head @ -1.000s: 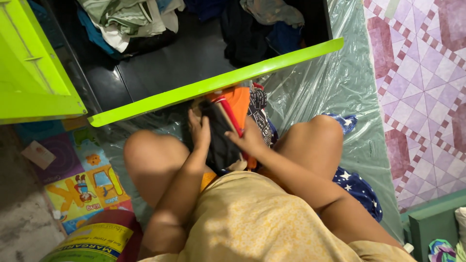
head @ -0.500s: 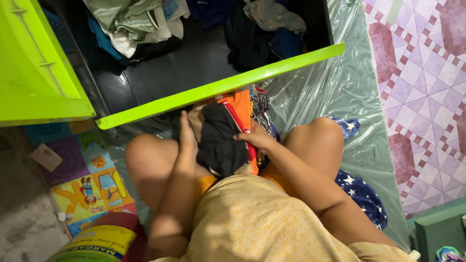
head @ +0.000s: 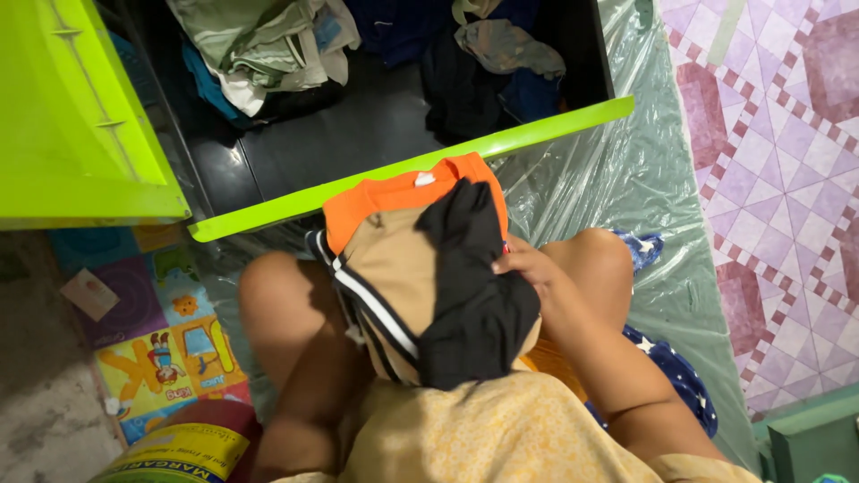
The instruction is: The person sits on the floor and folds various garments, including a blue star-patterned cloth, a blue shirt, a white shirt, and a black shirt, then places them into a green storage cabinet.
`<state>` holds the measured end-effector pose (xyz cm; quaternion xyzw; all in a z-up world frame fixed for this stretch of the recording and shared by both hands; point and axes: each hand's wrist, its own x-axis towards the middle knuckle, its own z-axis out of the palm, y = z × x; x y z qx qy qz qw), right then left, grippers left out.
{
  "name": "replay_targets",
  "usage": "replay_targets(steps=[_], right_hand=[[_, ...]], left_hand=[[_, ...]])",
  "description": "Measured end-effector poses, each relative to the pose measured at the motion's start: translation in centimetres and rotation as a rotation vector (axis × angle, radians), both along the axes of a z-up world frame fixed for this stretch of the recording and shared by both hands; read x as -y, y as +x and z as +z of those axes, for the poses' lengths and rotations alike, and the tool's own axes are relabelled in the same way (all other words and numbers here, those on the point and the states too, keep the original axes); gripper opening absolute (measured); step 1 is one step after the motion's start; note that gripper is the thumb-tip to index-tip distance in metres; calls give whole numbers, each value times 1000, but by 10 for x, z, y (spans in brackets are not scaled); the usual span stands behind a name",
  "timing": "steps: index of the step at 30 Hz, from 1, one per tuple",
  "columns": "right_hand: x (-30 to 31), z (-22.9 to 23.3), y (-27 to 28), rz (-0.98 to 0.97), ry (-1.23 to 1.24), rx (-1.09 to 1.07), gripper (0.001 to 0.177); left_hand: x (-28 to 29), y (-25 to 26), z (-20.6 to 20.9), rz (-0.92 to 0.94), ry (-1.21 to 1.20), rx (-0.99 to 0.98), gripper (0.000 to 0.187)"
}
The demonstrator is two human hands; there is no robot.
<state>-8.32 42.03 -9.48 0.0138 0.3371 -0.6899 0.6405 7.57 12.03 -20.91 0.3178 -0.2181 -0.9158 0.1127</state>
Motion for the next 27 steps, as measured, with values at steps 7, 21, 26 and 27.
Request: replay_targets(steps=[7,21,26,27], right_hand=[[5,8,-5,-85,41,2,77],[58,21,-21,-342,-9,-45,60],[106,25,-51,-485,-82,43,52],[119,26,-56,-513,-95,63,51]], left_hand=[[17,-16,39,-11,3,-175,81],[66,-17,139,-23,-33,-506,94],[86,-32,189,-62,-44,-630,99],[91,-30,200,-69,-44,-652,100]])
